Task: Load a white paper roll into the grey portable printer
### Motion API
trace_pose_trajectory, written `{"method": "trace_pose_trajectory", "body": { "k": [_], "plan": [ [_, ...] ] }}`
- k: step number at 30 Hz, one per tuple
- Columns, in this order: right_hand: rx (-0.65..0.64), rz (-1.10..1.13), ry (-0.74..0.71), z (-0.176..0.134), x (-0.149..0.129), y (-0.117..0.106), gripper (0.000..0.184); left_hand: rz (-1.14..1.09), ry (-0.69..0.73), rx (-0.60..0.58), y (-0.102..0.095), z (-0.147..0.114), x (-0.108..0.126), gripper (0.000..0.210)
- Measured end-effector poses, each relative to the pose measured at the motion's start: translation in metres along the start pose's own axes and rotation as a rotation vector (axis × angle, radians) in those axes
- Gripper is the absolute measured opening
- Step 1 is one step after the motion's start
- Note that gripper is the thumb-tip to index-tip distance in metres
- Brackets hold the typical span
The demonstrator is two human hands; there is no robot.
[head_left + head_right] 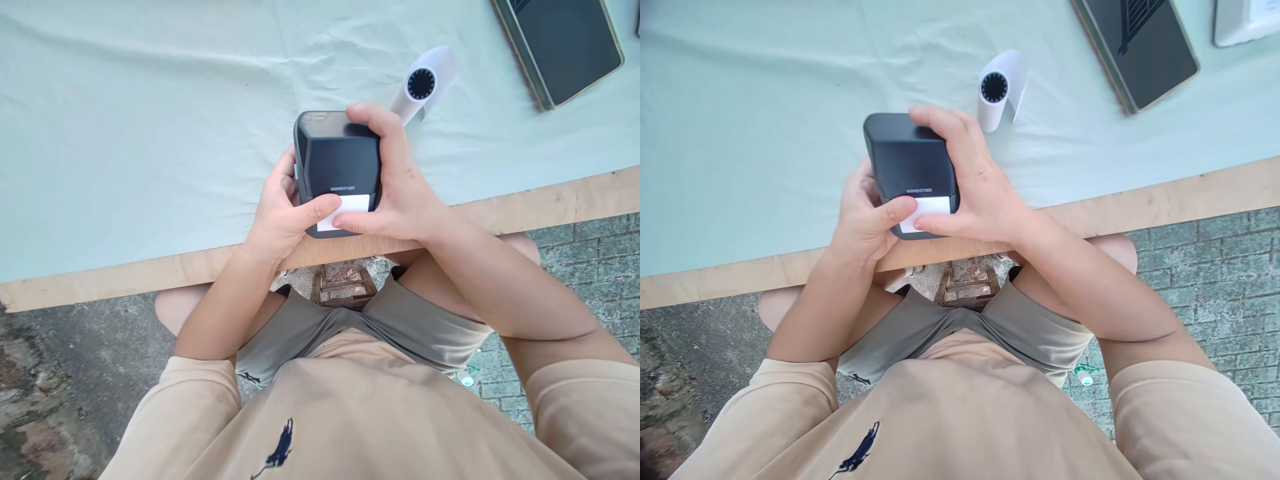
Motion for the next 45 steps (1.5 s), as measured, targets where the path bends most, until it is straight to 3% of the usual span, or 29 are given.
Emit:
{"method": "trace_pose_trajectory", "body": {
  "k": [9, 13, 17, 27, 35, 40, 45],
  "plan": [
    [-0.017, -0.032, -0.013, -0.001, 0.002, -0.001, 0.076, -0.058, -0.018, -0.001, 0.001, 0.001, -0.001, 0.046],
    [0.015, 0.003, -0.035, 0.0, 0.002, -0.001, 0.06, -0.235, -0.01, 0.016, 0.003, 0.005, -0.002, 0.039],
    [0.067, 0.046, -0.028, 0.001, 0.002, -0.002, 0.052, -0.179, 0.002, 0.052, 0.001, 0.005, -0.004, 0.031],
    [0.059, 0.023, 0.006, 0.002, 0.002, -0.003, 0.055, -0.158, -0.018, 0.011, -0.001, 0.008, -0.002, 0.031],
    [0.096, -0.093, -0.137, 0.0, -0.001, -0.01, 0.065, -0.183, -0.019, 0.025, -0.001, 0.007, -0.002, 0.03],
    [0.165, -0.196, -0.198, 0.001, 0.0, -0.019, 0.062, -0.219, -0.03, 0.035, 0.003, 0.008, 0.001, 0.034],
    [0.354, -0.163, -0.208, 0.009, -0.011, -0.029, 0.043, -0.279, -0.064, 0.021, 0.004, 0.006, 0.002, 0.031]
  ]
}}
Point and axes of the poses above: each hand's wrist, its own z-axis towards the middle knuckle, its own y-axis out of the palm, x = y × z, the point moved 3 cm from there along z, towards the middle knuckle, and after that the axes turned 2 degrees about z, right-handed, at the moved point
